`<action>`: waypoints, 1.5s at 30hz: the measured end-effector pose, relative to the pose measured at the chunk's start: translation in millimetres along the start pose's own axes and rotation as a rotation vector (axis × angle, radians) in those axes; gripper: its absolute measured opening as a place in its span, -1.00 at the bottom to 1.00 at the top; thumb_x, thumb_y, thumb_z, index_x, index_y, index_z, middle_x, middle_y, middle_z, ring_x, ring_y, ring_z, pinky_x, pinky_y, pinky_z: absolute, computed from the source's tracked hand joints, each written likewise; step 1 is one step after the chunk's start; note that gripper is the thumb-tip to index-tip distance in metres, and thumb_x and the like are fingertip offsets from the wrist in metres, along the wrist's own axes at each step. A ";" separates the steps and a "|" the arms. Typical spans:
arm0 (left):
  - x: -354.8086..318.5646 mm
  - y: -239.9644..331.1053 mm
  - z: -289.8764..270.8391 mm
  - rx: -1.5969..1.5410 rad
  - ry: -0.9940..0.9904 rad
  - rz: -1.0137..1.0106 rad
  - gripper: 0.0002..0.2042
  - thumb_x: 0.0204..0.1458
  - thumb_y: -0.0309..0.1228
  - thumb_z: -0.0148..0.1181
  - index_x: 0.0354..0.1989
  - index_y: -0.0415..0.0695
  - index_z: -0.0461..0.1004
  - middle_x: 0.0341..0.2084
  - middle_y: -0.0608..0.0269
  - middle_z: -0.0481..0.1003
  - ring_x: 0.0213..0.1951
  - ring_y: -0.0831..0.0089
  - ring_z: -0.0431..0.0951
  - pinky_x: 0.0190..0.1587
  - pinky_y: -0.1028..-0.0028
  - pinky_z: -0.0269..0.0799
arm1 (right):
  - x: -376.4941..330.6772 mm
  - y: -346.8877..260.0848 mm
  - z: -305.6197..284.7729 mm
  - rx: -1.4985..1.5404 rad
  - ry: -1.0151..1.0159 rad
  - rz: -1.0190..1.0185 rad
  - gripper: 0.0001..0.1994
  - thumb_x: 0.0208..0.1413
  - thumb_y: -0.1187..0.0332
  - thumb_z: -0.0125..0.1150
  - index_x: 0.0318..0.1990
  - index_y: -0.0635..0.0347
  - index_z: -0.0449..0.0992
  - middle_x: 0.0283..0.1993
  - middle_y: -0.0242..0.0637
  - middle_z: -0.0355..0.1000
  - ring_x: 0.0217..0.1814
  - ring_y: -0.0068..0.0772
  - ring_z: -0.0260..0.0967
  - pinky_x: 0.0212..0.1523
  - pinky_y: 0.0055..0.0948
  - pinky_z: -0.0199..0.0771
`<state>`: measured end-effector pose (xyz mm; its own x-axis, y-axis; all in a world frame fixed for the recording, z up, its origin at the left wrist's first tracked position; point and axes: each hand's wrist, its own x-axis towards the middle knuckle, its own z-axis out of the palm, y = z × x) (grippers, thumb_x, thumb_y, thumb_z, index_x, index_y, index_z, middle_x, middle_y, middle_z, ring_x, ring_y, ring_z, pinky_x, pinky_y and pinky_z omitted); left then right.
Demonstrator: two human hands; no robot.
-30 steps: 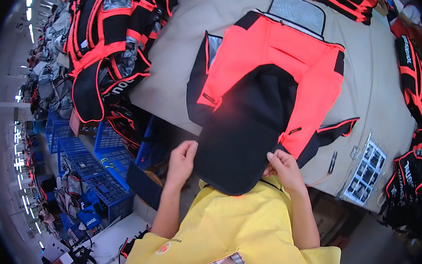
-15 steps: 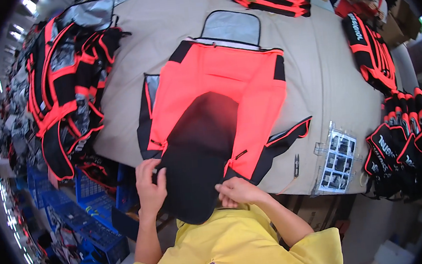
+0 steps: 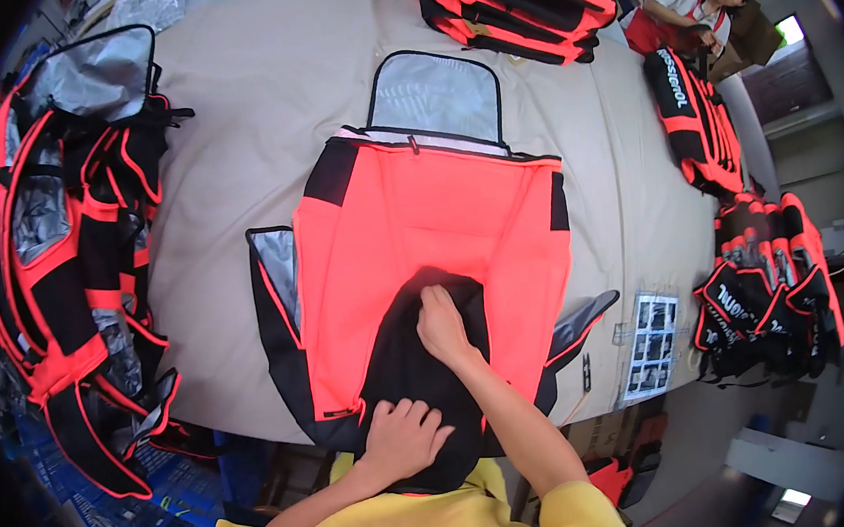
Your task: Inspecting and cleaning Rossignol backpacks using a spray bottle and a cloth in a factory setting.
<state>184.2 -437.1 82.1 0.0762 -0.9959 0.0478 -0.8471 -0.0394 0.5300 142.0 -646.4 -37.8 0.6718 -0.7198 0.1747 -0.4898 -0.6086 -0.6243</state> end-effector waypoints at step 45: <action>18.0 -8.3 -27.0 -0.227 -0.159 0.084 -0.69 0.16 -0.10 0.34 -0.44 -0.09 0.59 -0.49 0.20 0.48 -0.45 0.21 0.57 -0.48 0.28 0.50 | -2.9 76.0 34.5 -0.340 -0.028 0.056 -0.79 0.22 0.27 0.12 -0.27 0.08 0.68 -0.24 -0.05 0.62 -0.12 -0.02 0.63 -0.08 -0.07 0.64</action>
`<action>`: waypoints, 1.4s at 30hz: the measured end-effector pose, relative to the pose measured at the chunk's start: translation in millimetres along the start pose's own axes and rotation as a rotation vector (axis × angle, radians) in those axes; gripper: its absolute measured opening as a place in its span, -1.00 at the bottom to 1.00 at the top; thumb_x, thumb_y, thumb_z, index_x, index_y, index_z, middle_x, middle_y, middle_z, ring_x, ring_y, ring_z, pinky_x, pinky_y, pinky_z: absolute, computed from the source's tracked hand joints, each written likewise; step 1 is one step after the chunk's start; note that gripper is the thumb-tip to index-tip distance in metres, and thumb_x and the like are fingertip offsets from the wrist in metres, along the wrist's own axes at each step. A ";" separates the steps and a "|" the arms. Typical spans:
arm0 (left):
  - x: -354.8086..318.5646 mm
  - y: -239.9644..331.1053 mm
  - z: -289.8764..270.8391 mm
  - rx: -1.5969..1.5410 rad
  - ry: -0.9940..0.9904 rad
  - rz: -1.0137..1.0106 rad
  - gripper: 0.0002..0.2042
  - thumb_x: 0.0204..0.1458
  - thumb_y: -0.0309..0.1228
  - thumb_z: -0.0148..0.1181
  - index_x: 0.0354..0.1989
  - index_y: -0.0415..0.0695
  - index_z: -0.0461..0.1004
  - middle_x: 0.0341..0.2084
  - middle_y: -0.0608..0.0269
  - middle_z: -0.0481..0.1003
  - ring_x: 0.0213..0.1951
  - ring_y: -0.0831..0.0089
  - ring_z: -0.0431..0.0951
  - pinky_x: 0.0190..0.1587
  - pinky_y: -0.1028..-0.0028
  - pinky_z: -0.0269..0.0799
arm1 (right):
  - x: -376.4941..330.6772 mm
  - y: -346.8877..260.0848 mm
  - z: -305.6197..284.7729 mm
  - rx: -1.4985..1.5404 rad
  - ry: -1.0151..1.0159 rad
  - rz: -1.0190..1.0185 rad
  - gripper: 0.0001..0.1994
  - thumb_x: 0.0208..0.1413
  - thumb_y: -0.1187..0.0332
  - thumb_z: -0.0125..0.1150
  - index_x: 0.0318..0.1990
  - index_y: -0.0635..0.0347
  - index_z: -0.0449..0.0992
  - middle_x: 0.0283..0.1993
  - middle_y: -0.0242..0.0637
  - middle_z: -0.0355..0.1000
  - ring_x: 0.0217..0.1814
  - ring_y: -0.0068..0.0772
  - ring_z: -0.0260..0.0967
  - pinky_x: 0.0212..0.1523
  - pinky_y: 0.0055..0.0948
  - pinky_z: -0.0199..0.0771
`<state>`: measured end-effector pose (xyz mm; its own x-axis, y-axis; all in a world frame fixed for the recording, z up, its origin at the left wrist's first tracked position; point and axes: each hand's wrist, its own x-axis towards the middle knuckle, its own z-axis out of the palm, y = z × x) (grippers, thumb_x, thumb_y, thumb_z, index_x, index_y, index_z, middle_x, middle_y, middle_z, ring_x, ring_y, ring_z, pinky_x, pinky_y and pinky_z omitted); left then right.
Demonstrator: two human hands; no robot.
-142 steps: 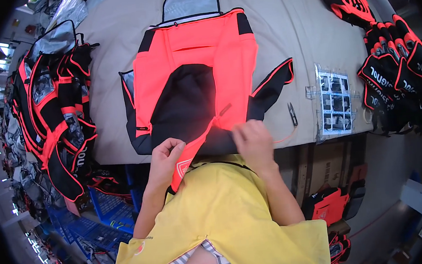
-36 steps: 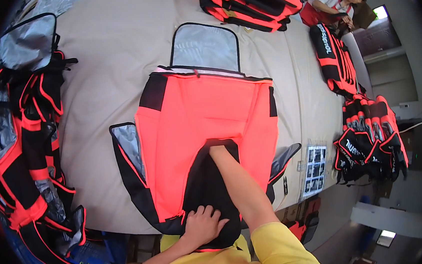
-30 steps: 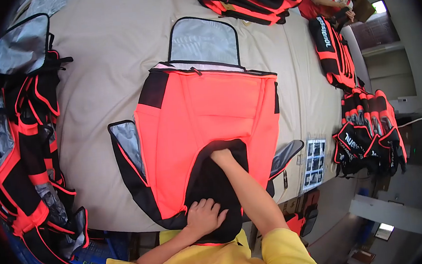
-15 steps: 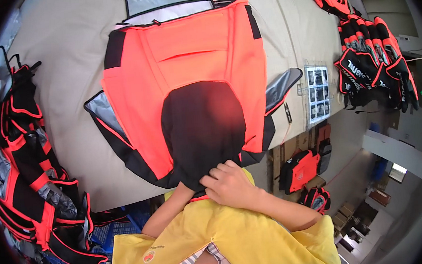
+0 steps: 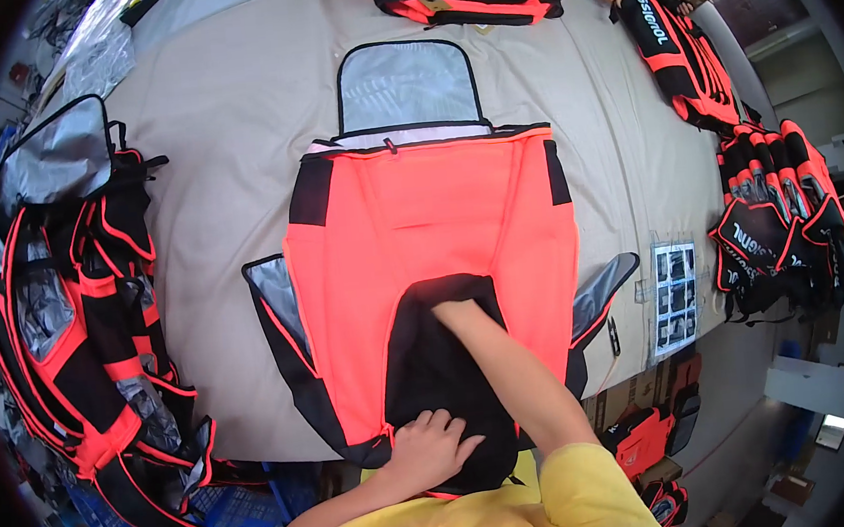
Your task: Inspecting and cleaning Rossignol backpacks using a spray bottle and a cloth in a factory setting.
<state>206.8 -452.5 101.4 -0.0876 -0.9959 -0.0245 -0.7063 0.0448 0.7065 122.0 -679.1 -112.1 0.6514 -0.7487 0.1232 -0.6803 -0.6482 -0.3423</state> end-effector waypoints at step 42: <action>171.3 -213.6 9.4 0.279 0.244 0.081 -0.46 -0.16 -0.41 0.34 0.13 0.04 0.62 -0.32 0.35 0.37 -0.25 0.31 0.37 -0.18 0.25 0.21 | 89.1 22.9 -31.1 0.119 0.355 0.107 -0.91 0.23 0.46 0.30 -0.16 0.21 0.53 -0.35 -0.17 0.43 -0.36 -0.03 0.49 -0.43 -0.17 0.47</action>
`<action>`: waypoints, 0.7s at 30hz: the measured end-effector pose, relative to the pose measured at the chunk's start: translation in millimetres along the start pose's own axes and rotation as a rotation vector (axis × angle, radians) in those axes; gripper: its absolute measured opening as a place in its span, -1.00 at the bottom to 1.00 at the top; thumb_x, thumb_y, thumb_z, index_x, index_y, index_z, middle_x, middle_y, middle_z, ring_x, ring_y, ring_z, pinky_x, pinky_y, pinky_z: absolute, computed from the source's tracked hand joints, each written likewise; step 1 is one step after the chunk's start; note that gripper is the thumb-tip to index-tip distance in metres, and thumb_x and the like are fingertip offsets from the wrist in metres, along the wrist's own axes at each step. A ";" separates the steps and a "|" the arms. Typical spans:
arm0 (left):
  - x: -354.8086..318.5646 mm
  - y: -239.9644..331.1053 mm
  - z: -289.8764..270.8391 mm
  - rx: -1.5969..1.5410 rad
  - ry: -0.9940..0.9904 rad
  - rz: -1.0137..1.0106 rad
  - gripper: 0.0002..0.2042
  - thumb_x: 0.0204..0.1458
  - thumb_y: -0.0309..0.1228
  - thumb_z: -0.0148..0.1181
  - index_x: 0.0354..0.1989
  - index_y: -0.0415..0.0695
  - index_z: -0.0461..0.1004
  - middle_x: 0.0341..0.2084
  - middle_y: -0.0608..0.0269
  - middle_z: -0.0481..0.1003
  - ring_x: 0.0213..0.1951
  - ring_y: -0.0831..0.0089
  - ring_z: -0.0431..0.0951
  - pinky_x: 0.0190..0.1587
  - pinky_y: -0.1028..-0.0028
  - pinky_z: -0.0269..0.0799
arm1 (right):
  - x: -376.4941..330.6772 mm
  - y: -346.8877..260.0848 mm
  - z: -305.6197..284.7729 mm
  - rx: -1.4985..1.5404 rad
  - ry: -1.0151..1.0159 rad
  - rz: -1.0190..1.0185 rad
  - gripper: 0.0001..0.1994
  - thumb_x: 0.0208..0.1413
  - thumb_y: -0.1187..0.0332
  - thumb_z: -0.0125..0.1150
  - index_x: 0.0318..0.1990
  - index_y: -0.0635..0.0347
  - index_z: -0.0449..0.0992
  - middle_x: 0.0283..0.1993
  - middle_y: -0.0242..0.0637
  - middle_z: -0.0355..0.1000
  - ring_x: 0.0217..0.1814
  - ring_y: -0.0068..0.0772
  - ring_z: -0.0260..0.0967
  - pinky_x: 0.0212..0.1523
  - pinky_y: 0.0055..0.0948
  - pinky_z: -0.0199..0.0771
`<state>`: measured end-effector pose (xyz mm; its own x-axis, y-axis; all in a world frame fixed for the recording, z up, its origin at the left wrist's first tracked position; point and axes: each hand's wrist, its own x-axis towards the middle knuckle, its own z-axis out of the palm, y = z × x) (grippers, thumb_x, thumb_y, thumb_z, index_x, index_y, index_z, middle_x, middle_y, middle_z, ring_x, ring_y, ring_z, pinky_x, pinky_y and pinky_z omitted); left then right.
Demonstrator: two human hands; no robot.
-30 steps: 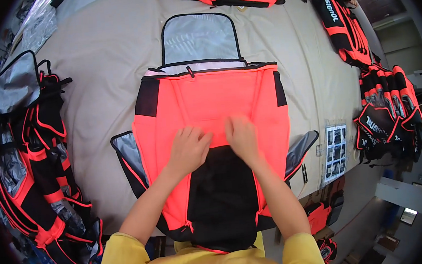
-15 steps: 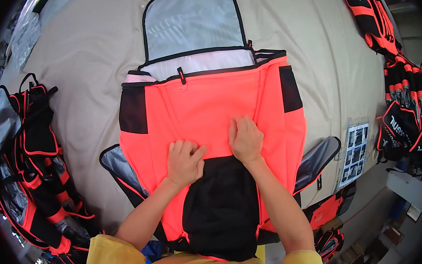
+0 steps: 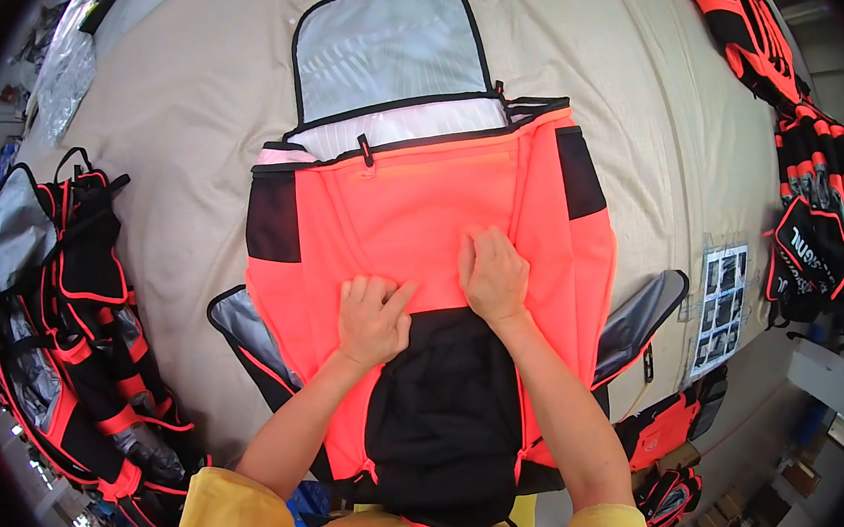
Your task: Inspecting and cleaning Rossignol backpacks using a spray bottle and a cloth in a factory setting.
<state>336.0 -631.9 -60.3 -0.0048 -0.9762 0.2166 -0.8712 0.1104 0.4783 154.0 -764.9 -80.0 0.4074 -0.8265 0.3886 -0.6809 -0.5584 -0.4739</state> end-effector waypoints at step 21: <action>-1.5 -35.4 19.2 0.304 -0.120 0.159 -0.47 0.12 -0.51 0.08 0.33 -0.14 0.47 -0.20 -0.09 0.40 -0.11 -0.10 0.44 -0.03 0.04 0.35 | -237.8 -12.7 -338.6 1.891 -0.651 0.517 -0.76 0.42 0.32 0.25 0.10 0.23 0.56 -0.09 -0.38 0.61 -0.10 -0.59 0.55 -0.19 -0.55 0.52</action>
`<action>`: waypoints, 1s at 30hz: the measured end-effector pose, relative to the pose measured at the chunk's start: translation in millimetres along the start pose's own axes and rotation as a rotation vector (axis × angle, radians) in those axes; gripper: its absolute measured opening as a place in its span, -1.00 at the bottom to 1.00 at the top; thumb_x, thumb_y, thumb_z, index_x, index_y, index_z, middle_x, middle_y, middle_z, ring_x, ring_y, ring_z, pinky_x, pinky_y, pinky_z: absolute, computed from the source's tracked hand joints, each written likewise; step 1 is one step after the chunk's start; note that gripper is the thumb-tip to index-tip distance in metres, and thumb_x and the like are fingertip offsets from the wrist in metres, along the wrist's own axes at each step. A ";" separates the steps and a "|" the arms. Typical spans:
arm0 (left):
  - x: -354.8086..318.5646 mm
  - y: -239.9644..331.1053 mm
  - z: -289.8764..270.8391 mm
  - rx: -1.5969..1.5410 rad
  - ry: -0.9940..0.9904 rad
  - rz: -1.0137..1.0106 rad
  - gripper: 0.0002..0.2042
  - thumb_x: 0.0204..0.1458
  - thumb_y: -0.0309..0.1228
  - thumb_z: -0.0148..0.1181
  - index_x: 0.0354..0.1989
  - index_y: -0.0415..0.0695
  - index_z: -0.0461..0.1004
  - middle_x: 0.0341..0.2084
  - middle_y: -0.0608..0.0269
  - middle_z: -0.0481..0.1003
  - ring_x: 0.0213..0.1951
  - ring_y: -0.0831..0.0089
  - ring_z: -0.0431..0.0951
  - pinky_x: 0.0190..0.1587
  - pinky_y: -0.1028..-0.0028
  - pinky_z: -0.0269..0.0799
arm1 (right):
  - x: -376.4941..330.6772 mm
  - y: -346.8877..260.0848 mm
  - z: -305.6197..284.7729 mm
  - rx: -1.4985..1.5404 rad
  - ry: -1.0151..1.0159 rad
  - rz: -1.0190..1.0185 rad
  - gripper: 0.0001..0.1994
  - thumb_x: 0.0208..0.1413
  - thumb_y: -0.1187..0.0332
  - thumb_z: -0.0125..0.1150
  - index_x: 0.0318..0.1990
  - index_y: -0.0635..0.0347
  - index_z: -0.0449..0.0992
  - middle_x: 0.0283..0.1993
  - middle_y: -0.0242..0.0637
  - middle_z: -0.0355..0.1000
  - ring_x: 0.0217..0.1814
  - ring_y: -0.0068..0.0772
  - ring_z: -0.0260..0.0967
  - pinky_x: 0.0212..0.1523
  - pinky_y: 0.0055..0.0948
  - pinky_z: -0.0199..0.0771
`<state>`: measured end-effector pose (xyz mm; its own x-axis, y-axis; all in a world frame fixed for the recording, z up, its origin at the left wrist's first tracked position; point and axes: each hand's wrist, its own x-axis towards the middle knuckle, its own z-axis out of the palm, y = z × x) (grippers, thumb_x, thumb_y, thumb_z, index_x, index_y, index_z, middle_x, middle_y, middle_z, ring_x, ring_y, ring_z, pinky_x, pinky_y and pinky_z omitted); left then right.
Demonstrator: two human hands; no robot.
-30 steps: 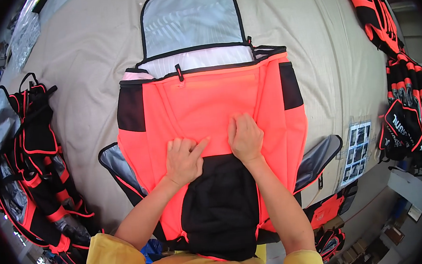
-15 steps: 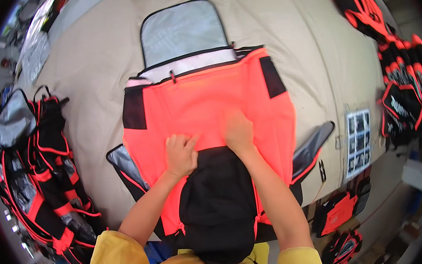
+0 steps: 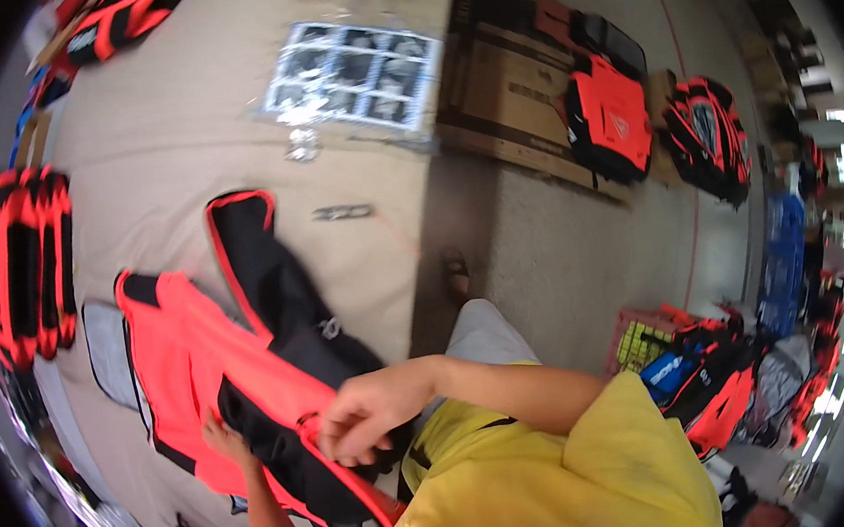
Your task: Inspecting and cleaning Rossignol backpacks using a spray bottle and a cloth in a factory setting.
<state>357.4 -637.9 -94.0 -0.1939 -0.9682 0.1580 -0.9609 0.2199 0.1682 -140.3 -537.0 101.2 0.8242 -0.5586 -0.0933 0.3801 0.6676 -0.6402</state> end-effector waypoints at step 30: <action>-13.7 33.3 -91.7 -0.258 -0.486 -0.274 -0.49 0.20 -0.59 0.08 0.37 -0.17 0.40 0.12 -0.10 0.39 0.14 0.01 0.43 0.28 0.19 0.31 | -164.2 416.3 -287.5 -0.744 1.379 0.556 -0.82 0.22 0.21 0.20 -0.16 0.05 0.61 -0.18 -0.16 0.63 -0.18 -0.01 0.62 -0.17 -0.01 0.61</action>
<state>346.1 -606.4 -1.3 -0.0728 -0.9237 -0.3761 -0.9217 -0.0818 0.3791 -238.2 -308.9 -369.2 -0.3378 -0.6060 -0.7202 -0.4177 0.7822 -0.4623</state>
